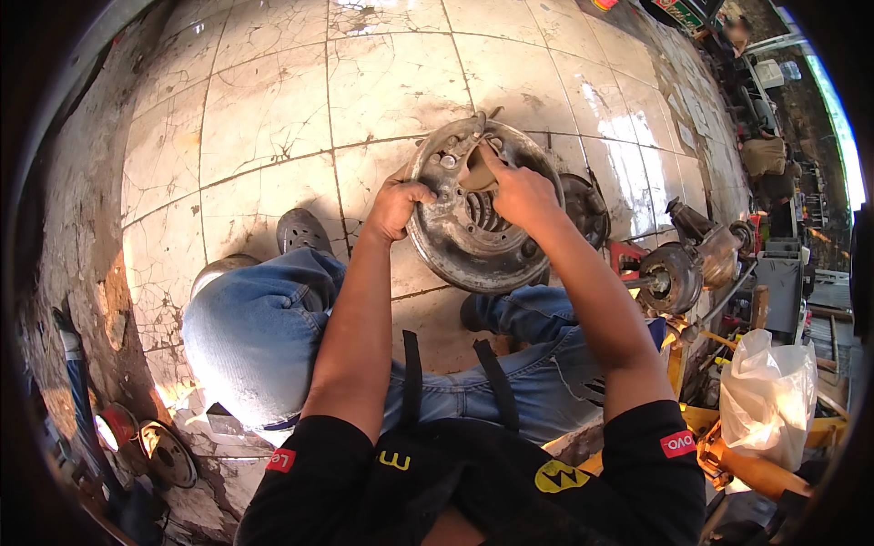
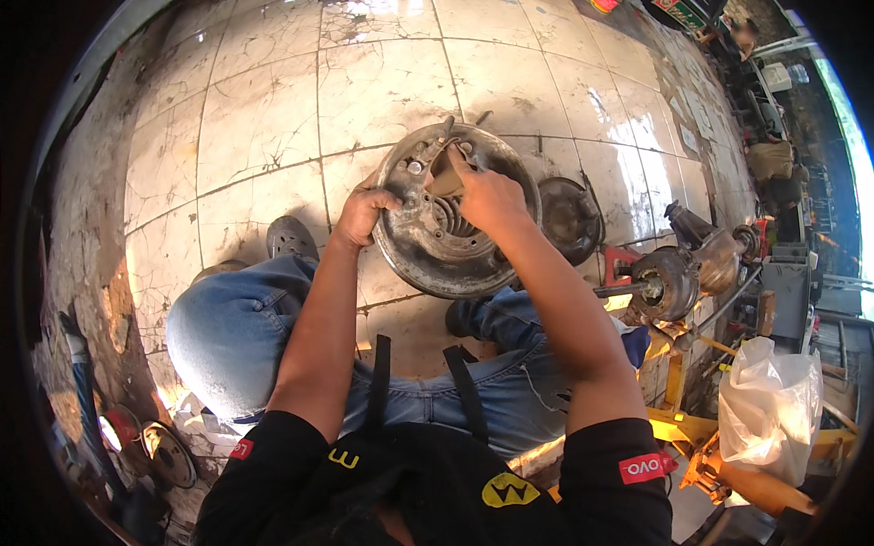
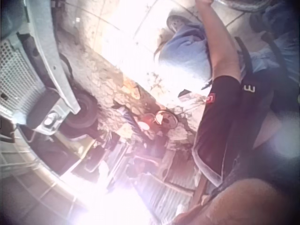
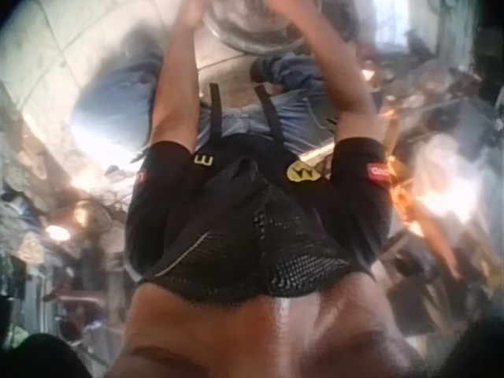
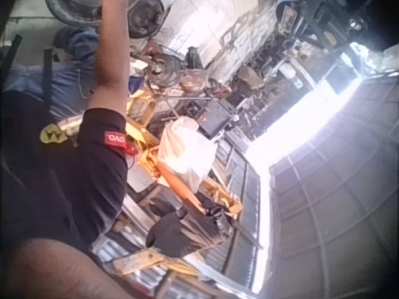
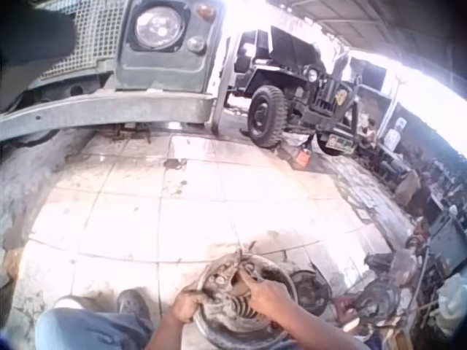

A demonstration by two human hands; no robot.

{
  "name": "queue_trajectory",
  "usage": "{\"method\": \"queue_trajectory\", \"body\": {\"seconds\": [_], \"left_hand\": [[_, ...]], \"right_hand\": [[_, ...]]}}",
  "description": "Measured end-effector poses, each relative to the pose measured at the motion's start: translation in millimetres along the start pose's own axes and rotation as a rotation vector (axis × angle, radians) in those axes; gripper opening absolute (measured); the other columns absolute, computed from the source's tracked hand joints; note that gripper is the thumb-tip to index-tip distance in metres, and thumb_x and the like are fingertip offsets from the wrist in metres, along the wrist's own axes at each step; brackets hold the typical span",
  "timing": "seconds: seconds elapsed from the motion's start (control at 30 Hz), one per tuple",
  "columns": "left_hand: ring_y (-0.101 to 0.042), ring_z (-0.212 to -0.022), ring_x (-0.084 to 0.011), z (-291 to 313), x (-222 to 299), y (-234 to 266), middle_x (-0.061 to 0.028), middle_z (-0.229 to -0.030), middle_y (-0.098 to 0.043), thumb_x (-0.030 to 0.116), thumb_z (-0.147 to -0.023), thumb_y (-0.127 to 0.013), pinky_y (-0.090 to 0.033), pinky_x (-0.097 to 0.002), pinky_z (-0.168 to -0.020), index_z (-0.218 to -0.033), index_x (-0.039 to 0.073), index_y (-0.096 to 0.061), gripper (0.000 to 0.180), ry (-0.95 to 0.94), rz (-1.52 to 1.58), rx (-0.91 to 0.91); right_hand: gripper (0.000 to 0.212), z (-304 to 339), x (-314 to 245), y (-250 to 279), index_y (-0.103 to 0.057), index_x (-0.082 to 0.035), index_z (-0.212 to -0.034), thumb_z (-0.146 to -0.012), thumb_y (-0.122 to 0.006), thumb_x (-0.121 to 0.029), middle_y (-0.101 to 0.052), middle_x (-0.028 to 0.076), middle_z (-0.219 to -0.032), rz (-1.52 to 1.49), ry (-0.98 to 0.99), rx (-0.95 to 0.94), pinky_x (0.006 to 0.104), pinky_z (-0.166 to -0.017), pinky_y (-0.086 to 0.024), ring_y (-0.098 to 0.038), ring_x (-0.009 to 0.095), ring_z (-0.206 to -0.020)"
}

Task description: The person sits on the floor and scrubs a metal brake drum with a sanding block, rotating it to clean different areas. The person repeatedly rubs the surface and edges of the drum, occasionally adjusting its position.

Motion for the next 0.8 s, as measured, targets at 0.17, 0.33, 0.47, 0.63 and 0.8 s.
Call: {"method": "queue_trajectory", "body": {"seconds": [0.17,0.33,0.47,0.63,0.8], "left_hand": [[-0.066,-0.075,-0.02,-0.8,-1.2,-7.6,-0.0121,-0.086,-0.068,-0.004,-0.074,-0.058,-0.056,-0.0314,-0.069,-0.105,-0.007,-0.064,0.032,0.049,0.11,-0.007],[-0.065,-0.073,-0.0193,-0.8,3.8,-3.0,-0.0115,-0.083,-0.068,-0.002,-0.073,-0.063,-0.055,-0.0319,-0.067,-0.095,-0.006,-0.067,0.023,-0.04,-0.032,-0.007],[-0.065,-0.073,-0.0193,-5.1,-5.6,3.6,-0.0115,-0.081,-0.068,0.0,-0.072,-0.065,-0.054,-0.0323,-0.067,-0.091,-0.006,-0.068,0.019,0.011,0.03,0.012],[-0.065,-0.073,-0.0196,4.0,2.3,-15.0,-0.0113,-0.081,-0.068,0.0,-0.072,-0.065,-0.055,-0.0323,-0.067,-0.09,-0.005,-0.067,0.018,0.064,0.133,0.01],[-0.065,-0.073,-0.0201,7.8,7.6,-4.1,-0.0112,-0.082,-0.068,-0.001,-0.072,-0.064,-0.055,-0.0325,-0.068,-0.091,-0.005,-0.067,0.019,-0.033,0.052,-0.018]], "right_hand": [[0.079,12.9,-0.2,8.3,-0.025,-0.029,-0.151,-0.08,-0.057,-0.01,-0.069,0.02,-0.09,0.057,0.003,-0.026,0.0444,-0.068,-0.054,-0.068,0.035,-0.08],[0.079,-7.0,1.5,2.5,-0.024,-0.03,-0.151,-0.082,-0.059,-0.014,-0.069,0.02,-0.09,0.016,0.025,0.058,0.045,-0.068,-0.054,-0.068,0.035,-0.079],[0.085,10.6,6.8,4.6,-0.022,-0.037,-0.15,-0.077,-0.056,-0.009,-0.068,0.022,-0.086,0.023,0.024,-0.002,0.0483,-0.071,-0.052,-0.067,0.039,-0.08],[0.078,-1.5,5.6,1.7,-0.026,-0.031,-0.15,-0.081,-0.055,-0.011,-0.07,0.018,-0.091,0.009,0.039,0.061,0.0441,-0.069,-0.053,-0.068,0.035,-0.079],[0.08,11.9,-2.4,6.9,-0.026,-0.029,-0.15,-0.079,-0.056,-0.01,-0.069,0.019,-0.088,0.012,0.065,0.033,0.046,-0.069,-0.053,-0.067,0.036,-0.08]]}}
Point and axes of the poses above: each hand's wrist, its own z-axis away from the middle knuckle, its own y-axis out of the back of the hand, x = y × z, the point moved 10 cm from there along -z, towards the middle knuckle
